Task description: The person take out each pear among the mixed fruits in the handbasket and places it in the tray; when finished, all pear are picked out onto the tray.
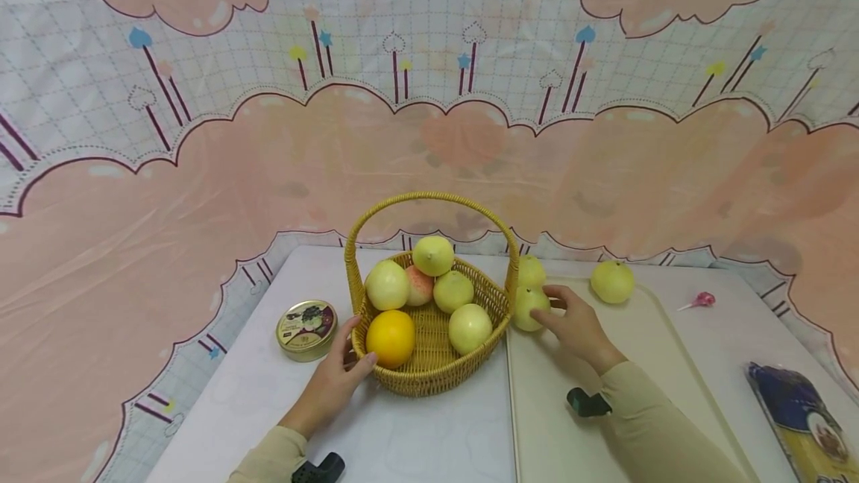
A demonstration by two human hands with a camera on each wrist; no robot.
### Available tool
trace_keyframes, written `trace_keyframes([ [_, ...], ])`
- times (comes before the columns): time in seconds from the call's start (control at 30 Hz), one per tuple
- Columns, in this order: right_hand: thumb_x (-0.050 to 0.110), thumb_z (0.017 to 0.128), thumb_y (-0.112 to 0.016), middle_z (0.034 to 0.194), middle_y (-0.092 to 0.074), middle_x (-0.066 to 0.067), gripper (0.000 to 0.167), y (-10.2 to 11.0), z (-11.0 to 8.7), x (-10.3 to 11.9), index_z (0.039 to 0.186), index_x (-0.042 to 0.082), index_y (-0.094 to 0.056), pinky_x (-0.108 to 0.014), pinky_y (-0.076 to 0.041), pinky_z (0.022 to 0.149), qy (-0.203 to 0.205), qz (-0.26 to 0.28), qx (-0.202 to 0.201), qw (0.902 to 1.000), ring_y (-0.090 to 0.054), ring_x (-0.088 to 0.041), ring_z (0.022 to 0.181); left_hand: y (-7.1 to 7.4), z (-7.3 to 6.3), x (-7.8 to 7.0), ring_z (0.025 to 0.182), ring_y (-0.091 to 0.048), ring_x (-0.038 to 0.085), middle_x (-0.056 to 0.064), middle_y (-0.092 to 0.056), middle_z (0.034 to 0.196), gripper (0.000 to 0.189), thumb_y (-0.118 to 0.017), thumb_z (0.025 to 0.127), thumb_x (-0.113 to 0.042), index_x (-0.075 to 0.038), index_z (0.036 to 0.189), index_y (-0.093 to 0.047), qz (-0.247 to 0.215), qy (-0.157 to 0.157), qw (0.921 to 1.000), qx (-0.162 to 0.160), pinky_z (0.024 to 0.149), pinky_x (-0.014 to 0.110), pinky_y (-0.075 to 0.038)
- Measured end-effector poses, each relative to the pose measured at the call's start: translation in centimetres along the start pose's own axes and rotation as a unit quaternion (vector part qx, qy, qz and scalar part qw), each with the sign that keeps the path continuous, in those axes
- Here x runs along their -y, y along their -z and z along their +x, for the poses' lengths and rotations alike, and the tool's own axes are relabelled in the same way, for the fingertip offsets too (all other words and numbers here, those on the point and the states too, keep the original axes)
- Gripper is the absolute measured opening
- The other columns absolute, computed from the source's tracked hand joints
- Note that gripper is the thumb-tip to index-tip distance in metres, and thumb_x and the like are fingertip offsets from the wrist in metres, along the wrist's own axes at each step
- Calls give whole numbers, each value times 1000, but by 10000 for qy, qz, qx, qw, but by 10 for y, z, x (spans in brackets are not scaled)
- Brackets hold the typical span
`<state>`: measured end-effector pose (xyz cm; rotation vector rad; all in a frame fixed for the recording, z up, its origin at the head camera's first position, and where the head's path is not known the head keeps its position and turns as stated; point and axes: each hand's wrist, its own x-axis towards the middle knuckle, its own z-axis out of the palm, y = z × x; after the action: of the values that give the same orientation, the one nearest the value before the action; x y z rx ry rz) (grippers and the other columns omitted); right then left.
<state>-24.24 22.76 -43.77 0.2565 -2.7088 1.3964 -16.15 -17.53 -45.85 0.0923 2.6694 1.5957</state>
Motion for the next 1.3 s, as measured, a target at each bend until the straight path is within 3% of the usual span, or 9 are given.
trace_keyframes([
  [0.77, 27, 94, -70, 143, -48, -28, 67, -1, 0, 2, 144, -6, -42, -54, -46, 100, -181, -98, 40, 9998, -48, -45, 128, 1, -1, 1, 125, -53, 39, 31, -38, 150, 73, -61, 99, -42, -24, 158, -22, 20, 61, 10000, 6, 101, 56, -46],
  [1.03, 29, 95, -70, 145, -46, -28, 68, 10, -5, 10, 144, -6, -41, -56, -47, 98, 57, -204, -26, 9998, -48, -45, 128, 1, 0, -1, 124, -54, 39, 32, -39, 149, 73, -62, 99, -40, -23, 157, -22, 52, 23, 10000, -8, 100, 56, -46],
  [1.3, 23, 95, -71, 148, -43, -27, 66, 15, -23, 27, 145, -8, -40, -54, -43, 104, 370, 236, 104, 9990, -44, -44, 134, 1, -1, -1, 123, -54, 40, 32, -40, 149, 72, -61, 99, -40, -22, 157, -22, 89, -9, 10000, -8, 101, 56, -45],
])
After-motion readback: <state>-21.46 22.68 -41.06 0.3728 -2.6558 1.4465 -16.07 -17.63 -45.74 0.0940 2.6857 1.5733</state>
